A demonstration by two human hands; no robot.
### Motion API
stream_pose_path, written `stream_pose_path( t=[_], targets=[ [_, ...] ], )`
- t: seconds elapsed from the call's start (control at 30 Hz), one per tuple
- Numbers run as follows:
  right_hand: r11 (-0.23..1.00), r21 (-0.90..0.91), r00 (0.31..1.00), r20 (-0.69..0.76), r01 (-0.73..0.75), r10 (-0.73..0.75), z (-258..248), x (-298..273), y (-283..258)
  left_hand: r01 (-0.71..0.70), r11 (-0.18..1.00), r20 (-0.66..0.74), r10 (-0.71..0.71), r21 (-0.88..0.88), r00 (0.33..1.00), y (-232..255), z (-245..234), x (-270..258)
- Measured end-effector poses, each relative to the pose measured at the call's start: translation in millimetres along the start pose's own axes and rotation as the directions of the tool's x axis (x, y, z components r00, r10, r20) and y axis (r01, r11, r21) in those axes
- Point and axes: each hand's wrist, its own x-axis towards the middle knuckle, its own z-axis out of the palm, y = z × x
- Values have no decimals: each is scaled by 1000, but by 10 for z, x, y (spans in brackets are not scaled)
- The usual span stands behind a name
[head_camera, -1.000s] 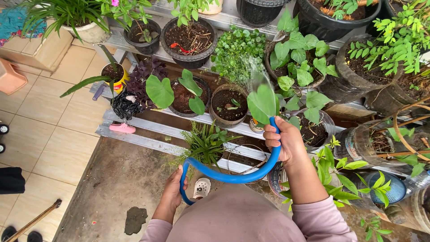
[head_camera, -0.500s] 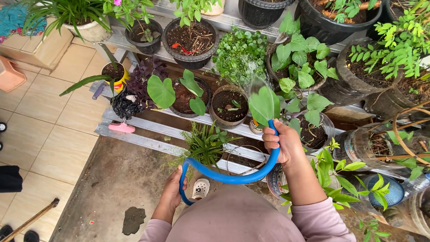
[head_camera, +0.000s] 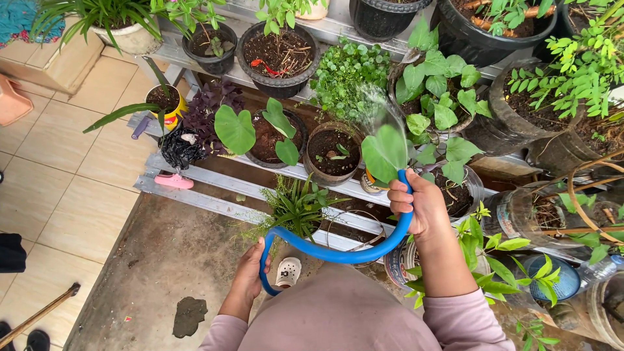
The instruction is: Watering several potted plants on a shelf using a garden hose.
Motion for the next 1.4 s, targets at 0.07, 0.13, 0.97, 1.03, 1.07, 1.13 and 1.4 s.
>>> stream_pose_path(
  t=[0.07,0.13,0.97,1.03,1.07,1.13,1.4],
  targets=[
    [1000,0,1000,5,-2,2,25,-7,3,10,1000,-11,-10,0,1000,9,7,-4],
    [1000,-1,1000,11,-3,3,27,1,22,17,1000,-21,-17,1,1000,12,1,-1],
    [996,9,996,0,-87,88,30,178,163,6,999,-26,-7,-50,1000,-5,-124,32],
    [994,10,994,-5,-109,109,-44,230,188,6,998,-27,-8,-59,1000,10,-129,31],
    [993,26,993,-26,-117,118,-68,250,194,9,998,-32,-11,-60,999,22,-127,26],
    [991,43,990,-51,-126,128,-107,257,222,16,998,-39,-18,-61,999,15,-148,9],
    [987,38,988,-8,-156,156,-117,277,288,11,997,-30,-13,-71,999,30,-197,21]
  ],
)
